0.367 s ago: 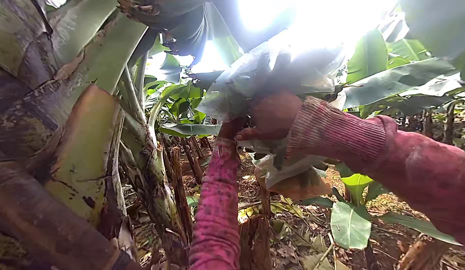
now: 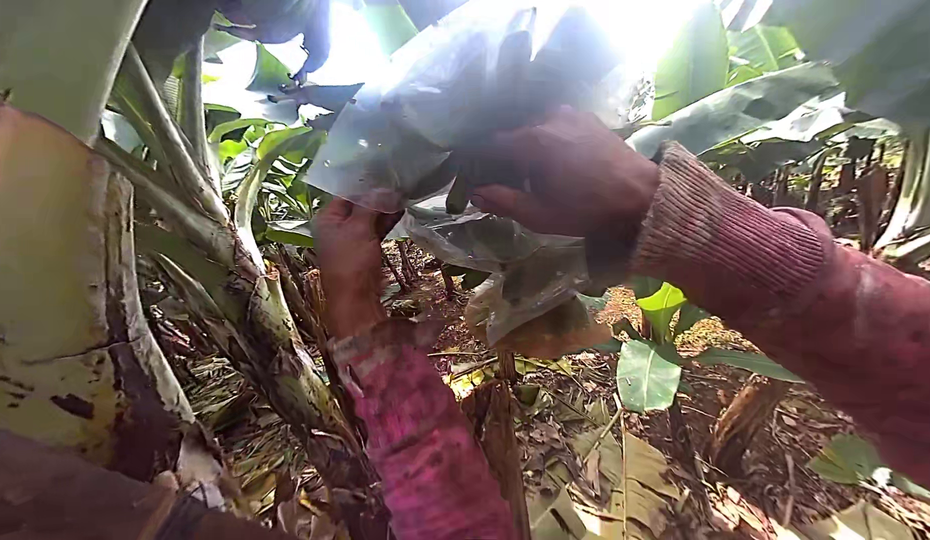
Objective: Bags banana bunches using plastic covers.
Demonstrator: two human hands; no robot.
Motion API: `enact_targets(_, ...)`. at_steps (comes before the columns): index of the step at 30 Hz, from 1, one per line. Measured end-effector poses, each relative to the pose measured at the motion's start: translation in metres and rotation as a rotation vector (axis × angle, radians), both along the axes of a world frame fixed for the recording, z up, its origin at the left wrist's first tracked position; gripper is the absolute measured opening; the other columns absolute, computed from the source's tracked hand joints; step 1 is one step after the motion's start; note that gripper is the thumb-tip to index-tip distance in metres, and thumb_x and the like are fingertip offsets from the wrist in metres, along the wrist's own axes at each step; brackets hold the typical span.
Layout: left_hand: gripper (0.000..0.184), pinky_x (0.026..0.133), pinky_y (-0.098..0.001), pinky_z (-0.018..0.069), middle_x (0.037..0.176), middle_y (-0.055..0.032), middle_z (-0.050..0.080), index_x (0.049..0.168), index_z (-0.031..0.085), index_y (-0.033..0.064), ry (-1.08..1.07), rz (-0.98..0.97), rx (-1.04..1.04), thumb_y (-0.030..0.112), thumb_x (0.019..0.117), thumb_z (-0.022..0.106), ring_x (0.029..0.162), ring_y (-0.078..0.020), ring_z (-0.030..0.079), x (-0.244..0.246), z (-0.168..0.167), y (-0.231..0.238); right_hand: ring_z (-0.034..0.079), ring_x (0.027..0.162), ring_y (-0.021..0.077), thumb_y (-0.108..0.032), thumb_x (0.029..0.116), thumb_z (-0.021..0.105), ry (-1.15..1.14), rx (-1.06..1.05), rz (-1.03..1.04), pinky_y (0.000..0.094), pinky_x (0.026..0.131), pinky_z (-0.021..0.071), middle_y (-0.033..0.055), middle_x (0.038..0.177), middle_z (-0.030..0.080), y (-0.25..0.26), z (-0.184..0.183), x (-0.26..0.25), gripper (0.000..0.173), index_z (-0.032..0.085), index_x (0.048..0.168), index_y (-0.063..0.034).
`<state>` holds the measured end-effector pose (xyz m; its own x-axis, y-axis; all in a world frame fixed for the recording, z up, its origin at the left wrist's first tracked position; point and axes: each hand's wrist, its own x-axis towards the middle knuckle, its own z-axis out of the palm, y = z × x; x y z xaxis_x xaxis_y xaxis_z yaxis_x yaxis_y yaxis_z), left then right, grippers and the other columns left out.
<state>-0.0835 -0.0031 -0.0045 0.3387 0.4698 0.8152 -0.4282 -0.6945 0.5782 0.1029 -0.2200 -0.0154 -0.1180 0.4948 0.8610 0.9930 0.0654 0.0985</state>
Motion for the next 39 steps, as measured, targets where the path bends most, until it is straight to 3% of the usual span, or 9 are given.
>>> enact_targets(3, 0.025, 0.080, -0.0431, 0.0639, 0.106, -0.0096, 0.071, 0.126, 0.059, -0.0004, -0.281, 0.172, -0.008, 0.011, 0.1081, 0.046, 0.091, -0.0252, 0.073, -0.037, -0.070, -0.076, 0.069, 0.116, 0.0225, -0.026, 0.0989, 0.060, -0.057, 0.269, 0.241, 0.0389, 0.101, 0.0561, 0.0093, 0.112, 0.075, -0.059, -0.051, -0.023, 0.029, 0.075, 0.112, -0.0049)
enact_targets(6, 0.023, 0.062, -0.0330, 0.0606, 0.089, -0.0040, 0.067, 0.117, 0.055, 0.0031, -0.443, 0.094, -0.074, 0.009, 0.1088, 0.034, 0.073, -0.0179, 0.068, -0.044, -0.164, -0.132, 0.072, 0.107, 0.0245, -0.015, 0.0962, 0.060, 0.093, 0.227, 0.406, 0.0384, 0.097, 0.0596, 0.0138, 0.104, 0.076, -0.113, -0.122, -0.030, 0.024, 0.075, 0.103, 0.0034)
enact_targets(11, 0.025, 0.075, -0.0323, 0.0642, 0.103, -0.0023, 0.073, 0.120, 0.070, 0.0074, 0.629, -0.284, -0.037, 0.021, 0.1017, 0.063, 0.085, -0.0125, 0.072, -0.022, -0.342, -0.196, 0.067, 0.074, 0.0026, -0.036, 0.1022, 0.058, 0.537, -0.676, 0.158, 0.0288, 0.069, 0.0594, -0.0069, 0.085, 0.072, -0.192, -0.270, 0.022, 0.027, 0.075, 0.103, -0.0150)
enact_targets(15, 0.037, 0.084, -0.0326, 0.0631, 0.109, -0.0019, 0.074, 0.121, 0.072, 0.0099, 1.092, -0.544, -0.116, 0.039, 0.0981, 0.067, 0.095, -0.0103, 0.072, -0.007, -0.424, -0.231, 0.061, 0.057, 0.0186, -0.052, 0.0946, 0.067, 1.009, -1.291, -0.206, 0.0491, 0.057, 0.0529, 0.0012, 0.062, 0.062, -0.246, -0.354, 0.017, 0.042, 0.073, 0.077, -0.0152)
enact_targets(18, 0.071, 0.095, -0.0424, 0.0563, 0.128, -0.0089, 0.068, 0.138, 0.063, 0.0111, 1.344, -0.527, -0.013, 0.061, 0.0884, 0.070, 0.110, -0.0208, 0.067, 0.007, -0.438, -0.256, 0.065, 0.059, 0.0241, -0.052, 0.0880, 0.077, 1.258, -1.430, -0.391, 0.0507, 0.060, 0.0569, 0.0084, 0.066, 0.066, -0.266, -0.383, -0.003, 0.043, 0.075, 0.081, -0.0096)
enact_targets(21, 0.047, 0.103, -0.0526, 0.0497, 0.125, -0.0108, 0.069, 0.129, 0.070, 0.0120, 1.531, -0.525, 0.104, 0.046, 0.0961, 0.066, 0.116, -0.0274, 0.065, 0.021, -0.460, -0.265, 0.068, 0.070, 0.0263, -0.053, 0.0814, 0.083, 1.128, -1.504, -0.585, 0.0560, 0.068, 0.0559, 0.0064, 0.072, 0.068, -0.273, -0.412, -0.008, 0.041, 0.074, 0.084, -0.0131)
enact_targets(26, 0.016, 0.080, -0.0316, 0.0599, 0.092, -0.0005, 0.074, 0.099, 0.077, 0.0098, 1.081, -0.490, -0.038, 0.022, 0.0971, 0.066, 0.082, -0.0081, 0.069, -0.001, -0.459, -0.250, 0.066, 0.061, 0.0254, -0.024, 0.0927, 0.077, 1.380, -1.427, -0.446, 0.0477, 0.060, 0.0566, 0.0103, 0.073, 0.070, -0.288, -0.420, -0.007, 0.019, 0.073, 0.086, -0.0068)
enact_targets(35, 0.009, 0.072, -0.0276, 0.0618, 0.088, -0.0014, 0.072, 0.105, 0.070, 0.0048, 0.706, -0.440, -0.347, 0.009, 0.0975, 0.067, 0.075, -0.0105, 0.070, -0.022, -0.417, -0.215, 0.066, 0.065, 0.0112, -0.007, 0.0959, 0.068, 1.571, -0.370, 0.126, 0.0276, 0.060, 0.0588, 0.0060, 0.079, 0.071, -0.290, -0.409, -0.010, 0.006, 0.071, 0.097, -0.0019)
enact_targets(39, 0.011, 0.075, -0.0249, 0.0612, 0.095, 0.0031, 0.071, 0.109, 0.068, 0.0071, 0.546, -0.369, -0.294, 0.008, 0.0984, 0.066, 0.081, -0.0066, 0.069, -0.018, -0.399, -0.210, 0.062, 0.054, 0.0144, -0.021, 0.0947, 0.072, 1.498, -0.583, -0.006, 0.0298, 0.048, 0.0533, 0.0063, 0.070, 0.069, -0.282, -0.392, -0.008, 0.017, 0.070, 0.089, -0.0050)
